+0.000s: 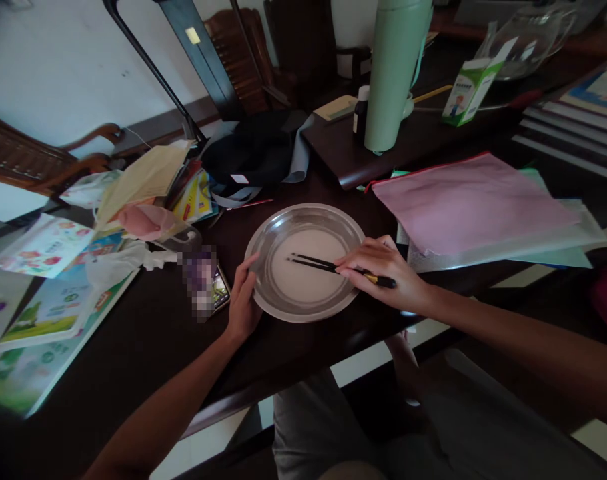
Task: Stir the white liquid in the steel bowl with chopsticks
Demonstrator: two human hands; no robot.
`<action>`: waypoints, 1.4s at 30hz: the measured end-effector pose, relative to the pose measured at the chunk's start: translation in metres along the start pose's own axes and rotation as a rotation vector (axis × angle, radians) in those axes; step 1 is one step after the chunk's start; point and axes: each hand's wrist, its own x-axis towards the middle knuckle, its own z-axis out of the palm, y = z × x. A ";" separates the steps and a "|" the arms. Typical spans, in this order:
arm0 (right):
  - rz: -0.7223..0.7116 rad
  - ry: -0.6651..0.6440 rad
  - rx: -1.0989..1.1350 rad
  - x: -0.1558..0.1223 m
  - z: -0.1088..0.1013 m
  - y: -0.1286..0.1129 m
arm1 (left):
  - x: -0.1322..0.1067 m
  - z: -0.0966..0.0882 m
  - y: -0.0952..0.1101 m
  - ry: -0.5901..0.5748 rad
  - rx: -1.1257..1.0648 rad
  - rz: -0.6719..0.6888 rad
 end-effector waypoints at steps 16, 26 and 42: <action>-0.027 0.041 0.159 -0.007 -0.029 -0.009 | 0.000 -0.002 -0.001 0.009 0.072 0.050; 0.044 0.016 -0.022 0.002 -0.004 0.002 | 0.000 -0.001 0.000 -0.011 0.038 0.034; -0.062 0.021 0.101 -0.008 -0.009 -0.007 | 0.000 0.000 0.001 0.013 0.017 0.012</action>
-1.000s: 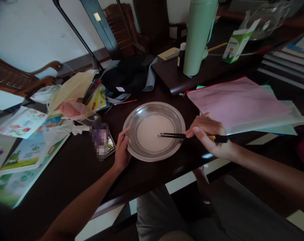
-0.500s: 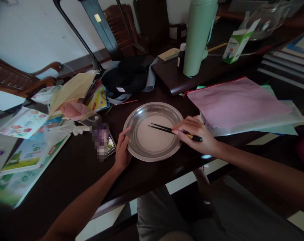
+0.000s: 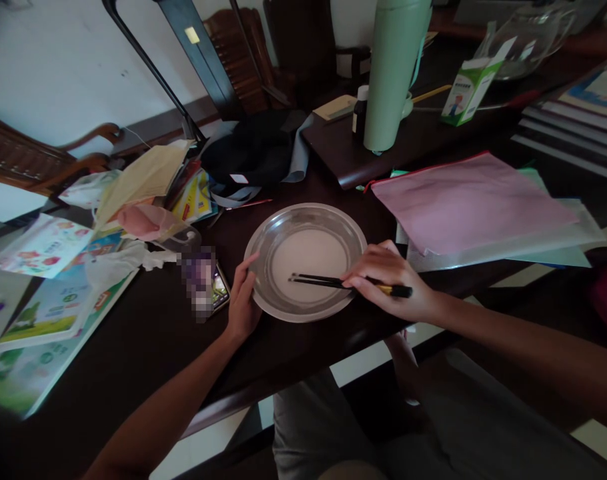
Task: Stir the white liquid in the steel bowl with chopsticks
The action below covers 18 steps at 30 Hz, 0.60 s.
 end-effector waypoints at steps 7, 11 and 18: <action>0.058 0.010 -0.133 0.007 0.006 0.008 | -0.001 -0.001 0.000 -0.033 -0.009 -0.003; 0.058 0.147 -0.130 0.002 -0.008 0.010 | -0.001 -0.001 0.000 -0.025 0.009 0.001; 0.002 0.126 0.111 -0.006 -0.016 0.002 | 0.001 -0.003 -0.003 -0.015 0.061 0.040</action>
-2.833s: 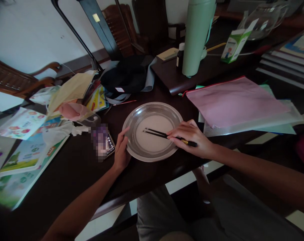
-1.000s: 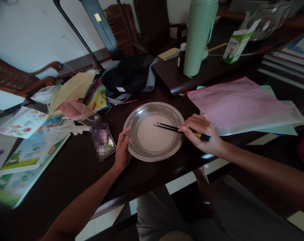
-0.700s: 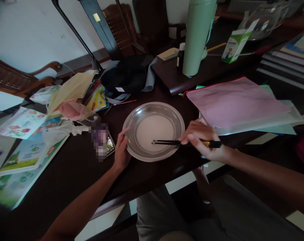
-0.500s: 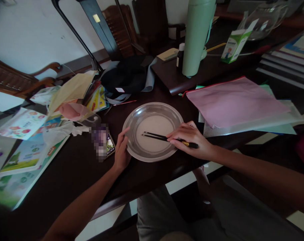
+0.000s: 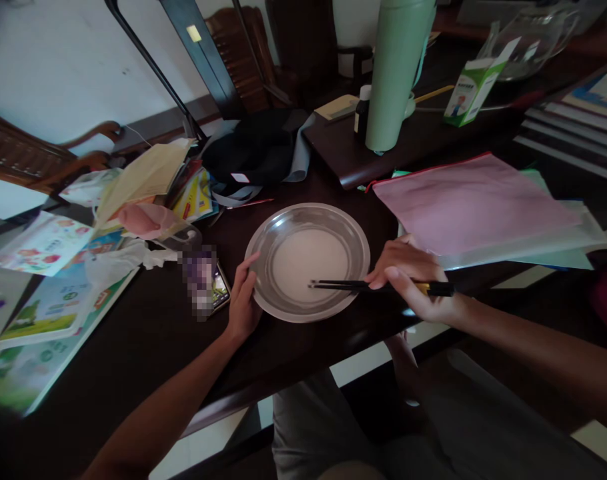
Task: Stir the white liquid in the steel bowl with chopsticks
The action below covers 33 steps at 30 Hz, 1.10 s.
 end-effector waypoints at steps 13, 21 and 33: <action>0.016 -0.106 -0.287 0.009 0.020 0.009 | -0.001 0.002 0.002 -0.008 -0.070 -0.028; -0.003 0.025 -0.128 0.003 -0.003 -0.001 | -0.001 0.002 0.004 0.000 -0.055 -0.026; 0.010 -0.153 -0.214 0.004 0.029 0.005 | 0.000 0.003 0.003 -0.003 -0.072 -0.039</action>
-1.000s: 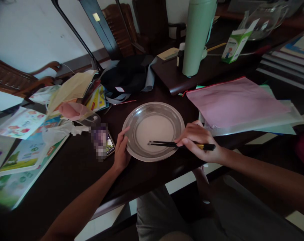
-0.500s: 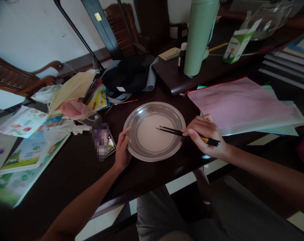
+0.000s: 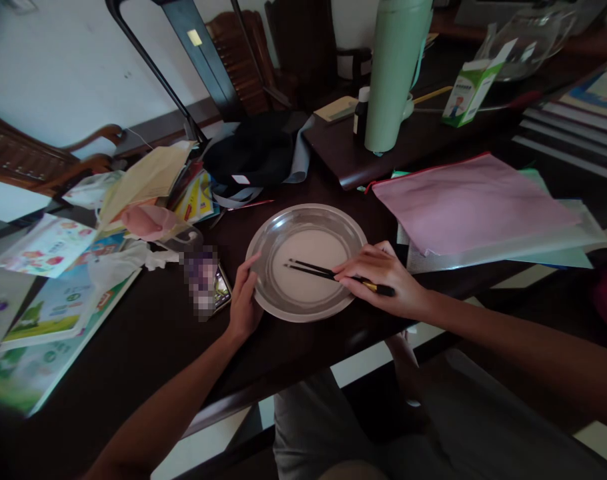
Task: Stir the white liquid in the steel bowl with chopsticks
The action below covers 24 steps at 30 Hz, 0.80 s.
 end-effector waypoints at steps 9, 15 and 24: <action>0.032 0.155 -0.060 -0.003 -0.027 0.004 | -0.001 -0.001 0.001 -0.010 0.011 0.004; -0.045 0.129 0.143 -0.004 -0.033 -0.003 | -0.001 0.000 0.002 -0.006 0.014 0.009; -0.002 0.015 0.015 0.002 -0.002 0.002 | 0.000 -0.001 -0.001 -0.004 0.015 0.008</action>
